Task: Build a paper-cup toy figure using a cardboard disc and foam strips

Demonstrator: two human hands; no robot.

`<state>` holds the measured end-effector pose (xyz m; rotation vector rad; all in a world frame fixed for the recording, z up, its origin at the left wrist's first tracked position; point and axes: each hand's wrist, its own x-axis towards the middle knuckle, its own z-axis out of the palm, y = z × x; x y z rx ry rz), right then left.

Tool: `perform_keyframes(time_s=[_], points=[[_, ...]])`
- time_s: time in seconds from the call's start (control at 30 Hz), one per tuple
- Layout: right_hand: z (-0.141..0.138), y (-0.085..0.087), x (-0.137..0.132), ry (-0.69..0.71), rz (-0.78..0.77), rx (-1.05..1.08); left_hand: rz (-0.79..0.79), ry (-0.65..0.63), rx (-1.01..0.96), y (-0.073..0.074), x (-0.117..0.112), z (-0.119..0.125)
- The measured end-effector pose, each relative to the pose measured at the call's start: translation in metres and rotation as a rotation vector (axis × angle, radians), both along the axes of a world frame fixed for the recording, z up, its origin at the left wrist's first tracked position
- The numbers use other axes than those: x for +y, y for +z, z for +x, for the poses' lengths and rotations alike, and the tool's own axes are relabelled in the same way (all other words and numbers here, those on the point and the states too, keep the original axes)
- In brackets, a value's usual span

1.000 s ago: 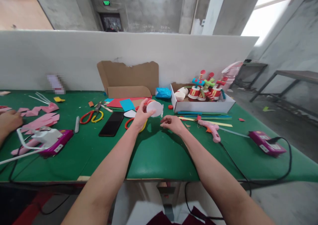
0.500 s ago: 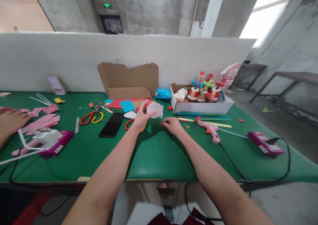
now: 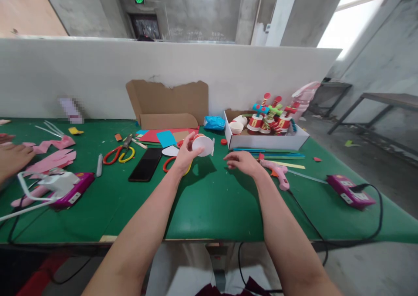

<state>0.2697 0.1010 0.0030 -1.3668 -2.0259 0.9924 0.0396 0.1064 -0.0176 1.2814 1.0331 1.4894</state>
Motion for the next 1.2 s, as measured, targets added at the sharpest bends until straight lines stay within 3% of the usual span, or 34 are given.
perform_keyframes(time_s=[0.2, 0.53, 0.63, 0.87, 1.07, 1.2], points=[[0.006, -0.003, -0.007, 0.084, -0.12, -0.151, -0.031, -0.047, -0.01, -0.003, 0.002, 0.0], [-0.007, -0.012, -0.005, 0.091, 0.095, -0.372, -0.05, -0.049, -0.051, 0.0, 0.001, 0.001], [-0.003, -0.005, -0.006, -0.001, 0.155, -0.302, -0.053, -0.055, -0.046, -0.001, 0.002, 0.001], [-0.001, 0.016, -0.012, -0.093, 0.117, 0.132, -0.07, -0.061, -0.005, -0.001, 0.0, 0.001], [0.003, 0.023, -0.016, -0.17, 0.073, -0.076, -0.068, -0.05, -0.028, -0.002, 0.001, 0.0], [0.008, 0.016, -0.02, -0.127, 0.066, -0.213, -0.082, -0.073, -0.041, 0.001, -0.003, 0.003]])
